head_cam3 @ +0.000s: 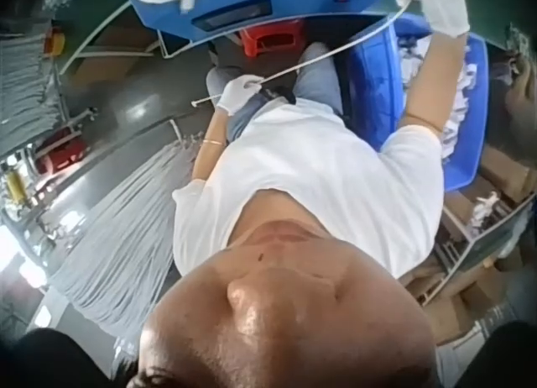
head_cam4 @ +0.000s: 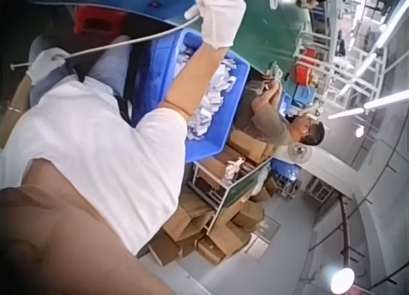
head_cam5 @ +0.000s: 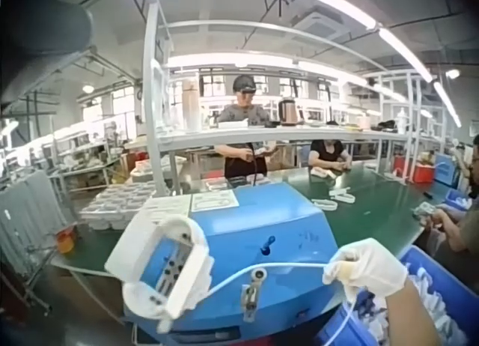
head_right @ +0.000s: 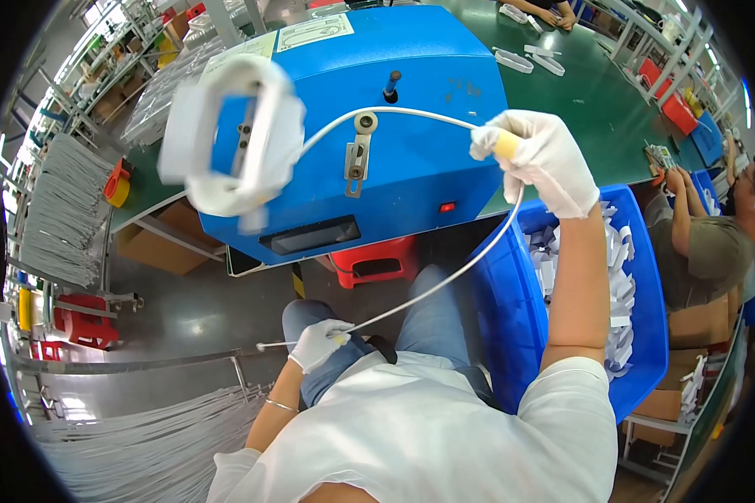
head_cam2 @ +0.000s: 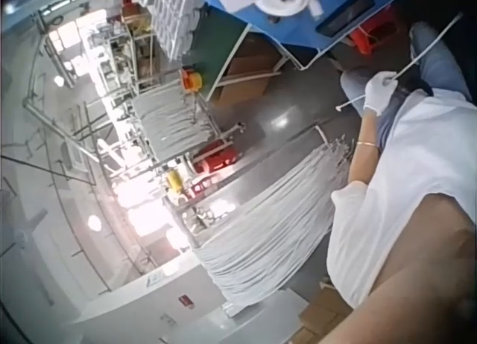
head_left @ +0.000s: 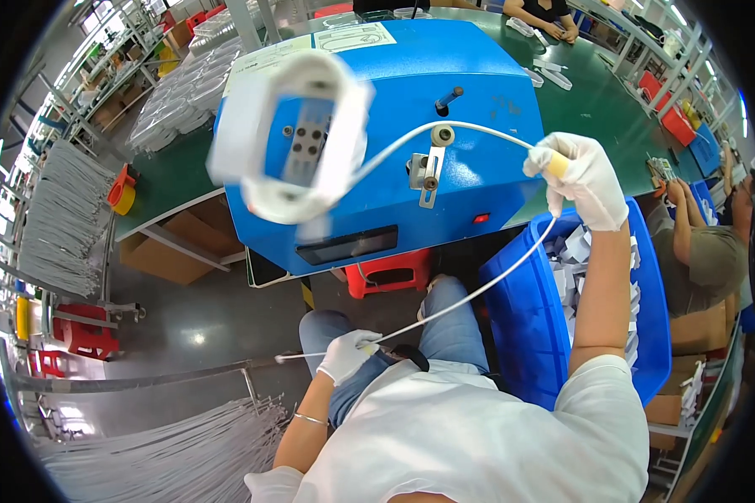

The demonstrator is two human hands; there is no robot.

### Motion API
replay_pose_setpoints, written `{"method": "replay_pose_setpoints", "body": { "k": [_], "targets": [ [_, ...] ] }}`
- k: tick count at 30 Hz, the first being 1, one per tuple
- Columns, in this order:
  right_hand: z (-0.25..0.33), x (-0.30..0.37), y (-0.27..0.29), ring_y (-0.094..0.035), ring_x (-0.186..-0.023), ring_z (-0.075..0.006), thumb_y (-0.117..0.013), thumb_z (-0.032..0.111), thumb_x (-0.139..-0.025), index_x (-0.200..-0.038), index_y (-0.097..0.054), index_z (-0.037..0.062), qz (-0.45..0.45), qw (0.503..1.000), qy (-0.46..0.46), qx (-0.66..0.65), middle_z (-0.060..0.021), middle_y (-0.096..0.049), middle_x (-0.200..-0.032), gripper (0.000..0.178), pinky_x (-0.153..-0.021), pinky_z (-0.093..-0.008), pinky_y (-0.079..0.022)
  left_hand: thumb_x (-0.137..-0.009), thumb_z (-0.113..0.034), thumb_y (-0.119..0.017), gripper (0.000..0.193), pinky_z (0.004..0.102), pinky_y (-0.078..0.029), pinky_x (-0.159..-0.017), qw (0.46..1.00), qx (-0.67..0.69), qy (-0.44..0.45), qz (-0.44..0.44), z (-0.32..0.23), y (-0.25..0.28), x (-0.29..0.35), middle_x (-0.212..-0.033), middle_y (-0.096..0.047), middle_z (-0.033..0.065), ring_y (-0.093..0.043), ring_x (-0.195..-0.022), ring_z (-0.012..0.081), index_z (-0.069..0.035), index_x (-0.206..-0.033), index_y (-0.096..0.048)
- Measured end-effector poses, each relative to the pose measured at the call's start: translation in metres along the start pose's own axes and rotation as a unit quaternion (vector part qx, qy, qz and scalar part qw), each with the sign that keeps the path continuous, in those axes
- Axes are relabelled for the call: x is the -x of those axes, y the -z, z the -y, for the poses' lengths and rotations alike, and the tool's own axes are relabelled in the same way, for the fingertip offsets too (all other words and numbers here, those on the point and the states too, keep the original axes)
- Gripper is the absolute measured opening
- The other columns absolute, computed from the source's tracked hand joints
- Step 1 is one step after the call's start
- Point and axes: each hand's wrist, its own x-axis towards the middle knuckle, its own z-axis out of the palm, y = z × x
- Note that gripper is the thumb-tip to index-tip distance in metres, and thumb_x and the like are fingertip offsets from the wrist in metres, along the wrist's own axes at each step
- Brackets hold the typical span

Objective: Assembling electrical cables by attaching connectors and using a benchtop processing machine in a factory environment.

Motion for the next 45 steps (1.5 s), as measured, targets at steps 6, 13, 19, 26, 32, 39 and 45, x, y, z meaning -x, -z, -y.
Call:
{"method": "replay_pose_setpoints", "body": {
  "k": [6,13,19,26,32,39,45],
  "targets": [
    [-0.005,0.012,0.0,-0.05,-0.039,-0.0071,-0.06,0.015,-0.085,-0.08,-0.06,-0.0007,0.0,1.0,-0.007,-0.02,-0.0059,-0.062,-0.072,0.016,-0.036,-0.0186,-0.037,-0.084,-0.007,-0.062,0.025,0.0268,-0.049,-0.078,0.993,-0.001,-0.082,0.083,-0.042,-0.012,-0.014,-0.094,-0.067,0.0093,-0.062,-0.082,0.0149,-0.005,-0.108,-0.066],
    [-0.012,0.011,-0.005,-0.047,-0.037,-0.0061,-0.061,0.02,-0.087,-0.076,-0.06,-0.0018,-0.005,0.996,0.048,-0.07,-0.0006,-0.051,-0.054,0.025,-0.035,-0.019,-0.036,-0.085,-0.01,-0.062,0.029,0.027,-0.048,-0.078,0.97,-0.067,-0.184,0.146,-0.135,-0.002,-0.012,-0.096,-0.067,0.0095,-0.061,-0.081,0.0147,-0.007,-0.114,-0.063],
    [0.018,0.006,-0.04,-0.048,-0.041,-0.0049,-0.061,0.018,-0.088,-0.078,-0.063,-0.0014,0.006,0.997,0.056,-0.062,-0.0008,-0.057,-0.064,0.022,-0.039,-0.0175,-0.035,-0.084,-0.022,-0.065,0.038,0.0332,-0.051,-0.079,0.909,-0.2,-0.35,0.109,-0.203,0.059,0.015,-0.1,-0.066,0.0129,-0.065,-0.088,0.0238,-0.008,-0.12,-0.059],
    [0.027,-0.066,-0.03,-0.059,-0.066,-0.0192,-0.066,0.007,-0.079,-0.086,-0.067,0.006,-0.182,0.775,0.472,0.378,-0.0068,-0.061,-0.077,0.007,-0.062,-0.0258,-0.048,-0.081,-0.002,-0.065,0.02,0.0229,-0.049,-0.073,0.841,-0.182,-0.49,-0.141,-0.301,0.193,0.079,-0.084,-0.069,0.007,-0.062,-0.078,0.01,0.0,-0.1,-0.068],
    [0.094,-0.162,-0.09,-0.061,-0.069,-0.0261,-0.064,0.015,-0.074,-0.07,-0.065,0.0112,-0.102,0.65,0.7,0.276,-0.0073,-0.06,-0.067,0.006,-0.064,-0.0365,-0.049,-0.079,0.004,-0.058,0.025,0.0265,-0.048,-0.089,0.78,-0.271,-0.553,-0.109,-0.36,0.222,0.016,-0.107,-0.066,0.0086,-0.062,-0.095,0.0162,-0.001,-0.1,-0.07],
    [0.097,-0.163,-0.115,-0.059,-0.07,-0.023,-0.059,0.016,-0.078,-0.078,-0.063,0.0107,-0.123,0.589,0.748,0.28,-0.0064,-0.061,-0.075,0.007,-0.062,-0.0344,-0.048,-0.077,-0.003,-0.064,0.017,0.0244,-0.05,-0.069,0.834,-0.359,-0.406,-0.104,-0.354,0.256,0.006,-0.08,-0.069,0.0072,-0.06,-0.069,0.0124,-0.002,-0.092,-0.073],
    [0.109,-0.067,-0.114,-0.061,-0.076,-0.0239,-0.066,0.005,-0.07,-0.083,-0.064,0.0088,-0.079,0.645,0.662,0.375,-0.0062,-0.058,-0.078,0.013,-0.065,-0.0326,-0.05,-0.076,-0.001,-0.066,0.018,0.0246,-0.048,-0.065,0.894,-0.3,-0.281,-0.179,-0.309,0.267,0.059,-0.077,-0.068,0.0061,-0.059,-0.067,0.0116,0.0,-0.093,-0.071]
  ]
}}
